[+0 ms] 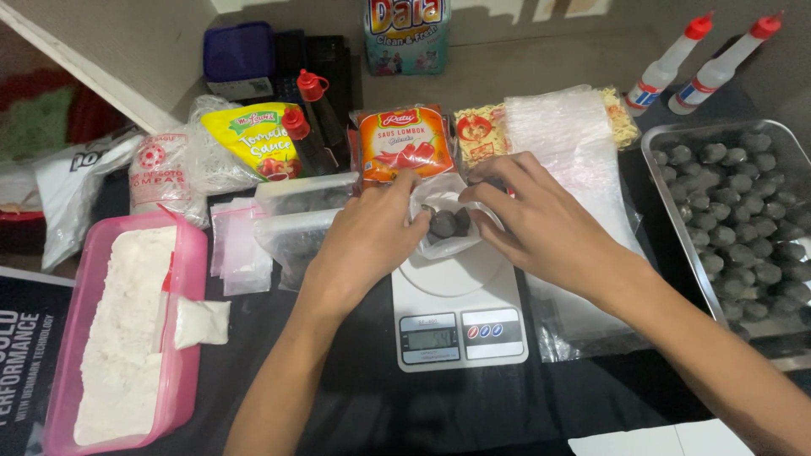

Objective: Packaging small food balls into plastic bags and weighing them on a digital scale for portioning.

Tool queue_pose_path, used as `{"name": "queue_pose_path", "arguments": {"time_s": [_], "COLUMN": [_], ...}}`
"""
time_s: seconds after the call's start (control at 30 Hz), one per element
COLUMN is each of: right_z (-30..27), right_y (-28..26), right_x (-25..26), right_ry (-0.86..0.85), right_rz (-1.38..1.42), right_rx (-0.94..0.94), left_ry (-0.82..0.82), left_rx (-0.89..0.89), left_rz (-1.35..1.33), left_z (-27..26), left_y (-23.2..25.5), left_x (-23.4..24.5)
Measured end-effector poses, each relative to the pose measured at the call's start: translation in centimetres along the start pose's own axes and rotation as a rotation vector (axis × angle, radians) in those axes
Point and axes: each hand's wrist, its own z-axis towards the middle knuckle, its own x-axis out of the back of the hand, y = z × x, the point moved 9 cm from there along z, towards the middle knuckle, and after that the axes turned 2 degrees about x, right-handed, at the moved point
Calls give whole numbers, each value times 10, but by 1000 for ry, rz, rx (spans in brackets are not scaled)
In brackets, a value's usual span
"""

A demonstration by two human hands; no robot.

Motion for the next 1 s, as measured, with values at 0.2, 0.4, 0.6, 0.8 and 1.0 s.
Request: {"name": "queue_pose_path", "arguments": {"time_s": [0.2, 0.4, 0.6, 0.8, 1.0], "right_z": [0, -4, -17, -36, -53], "right_y": [-3, -9, -3, 16, 29], "right_x": [1, 15, 26, 31, 44], "right_ry": [23, 88, 104, 109, 134], "right_rz": [11, 54, 49, 37, 192], "right_rx": [22, -6, -70, -145, -339], "left_ry": [45, 22, 40, 159, 416], "left_rx": [-46, 19, 24, 39, -60], "left_rz": [-50, -83, -149, -226, -393], "left_z": [-2, -3, -8, -15, -27], "left_y": [8, 9, 11, 6, 4], "left_x": [6, 10, 21, 45, 80]}}
